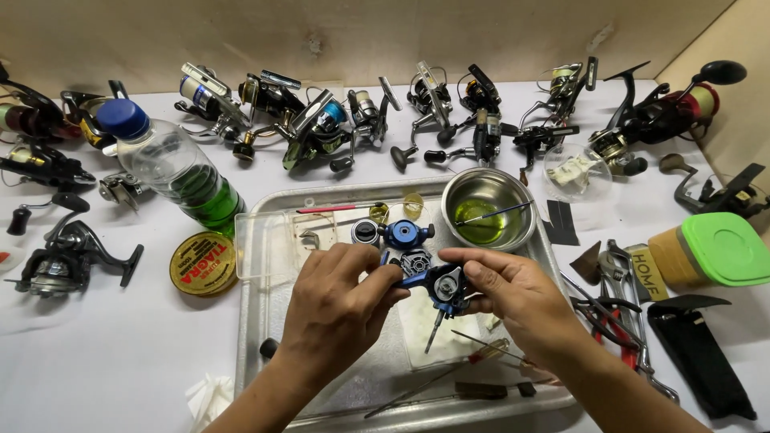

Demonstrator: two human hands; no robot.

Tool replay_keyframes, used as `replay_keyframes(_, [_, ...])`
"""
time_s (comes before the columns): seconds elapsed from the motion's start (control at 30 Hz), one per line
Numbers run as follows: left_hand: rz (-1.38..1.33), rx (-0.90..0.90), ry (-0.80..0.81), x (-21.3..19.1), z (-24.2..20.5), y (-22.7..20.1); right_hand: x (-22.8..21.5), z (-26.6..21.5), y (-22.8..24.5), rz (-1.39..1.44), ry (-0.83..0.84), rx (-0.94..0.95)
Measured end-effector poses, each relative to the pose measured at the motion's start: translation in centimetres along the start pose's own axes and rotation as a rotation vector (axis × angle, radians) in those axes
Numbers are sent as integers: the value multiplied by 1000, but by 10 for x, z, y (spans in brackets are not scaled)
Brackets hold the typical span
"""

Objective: Assembling and lubricating the internal components of a fishing reel on a workbench.

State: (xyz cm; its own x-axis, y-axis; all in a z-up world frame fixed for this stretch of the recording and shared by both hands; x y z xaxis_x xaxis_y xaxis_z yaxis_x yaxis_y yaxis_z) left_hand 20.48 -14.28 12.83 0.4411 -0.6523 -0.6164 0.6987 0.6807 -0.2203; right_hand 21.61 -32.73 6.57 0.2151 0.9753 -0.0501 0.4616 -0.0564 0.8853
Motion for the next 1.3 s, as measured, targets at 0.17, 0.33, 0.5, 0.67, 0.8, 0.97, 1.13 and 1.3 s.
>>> replay_keyframes(0.17, [-63,-122,-95,-1,-5,17,5,7,-3,47,-8,-25])
replay_keyframes(0.33, [-302,-429,-213,0,-17,37,8,13,-4,139,-35,41])
replay_keyframes(0.5, [-1164,-1130,0,57,-64,53,7,16,1,142,-35,-23])
replay_keyframes(0.67, [-1456,-1327,202,77,-70,27,13,15,-13,124,16,-56])
replay_keyframes(0.8, [-1605,-1400,248,82,-68,16,13,12,-16,-60,60,-247])
replay_keyframes(0.97, [-1570,-1475,266,91,-76,20,7,5,-9,-135,57,-425])
replay_keyframes(1.13, [-1493,-1532,320,88,-79,24,6,-12,21,-390,-60,-768])
replay_keyframes(1.3, [-1463,-1518,296,85,-72,27,11,-23,36,-484,-98,-975])
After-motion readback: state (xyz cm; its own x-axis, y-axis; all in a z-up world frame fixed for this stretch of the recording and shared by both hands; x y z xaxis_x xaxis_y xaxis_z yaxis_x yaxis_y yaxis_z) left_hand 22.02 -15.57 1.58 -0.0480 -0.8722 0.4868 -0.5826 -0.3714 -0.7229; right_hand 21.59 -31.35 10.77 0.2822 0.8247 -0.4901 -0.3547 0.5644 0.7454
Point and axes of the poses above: each hand's wrist, its own z-axis towards the middle knuckle, its own x-axis out of the palm, y = z × x, the point moved 9 cm from there along z, towards the middle knuckle, and after that the axes turned 14 degrees about -y, right-handed, at the moved point
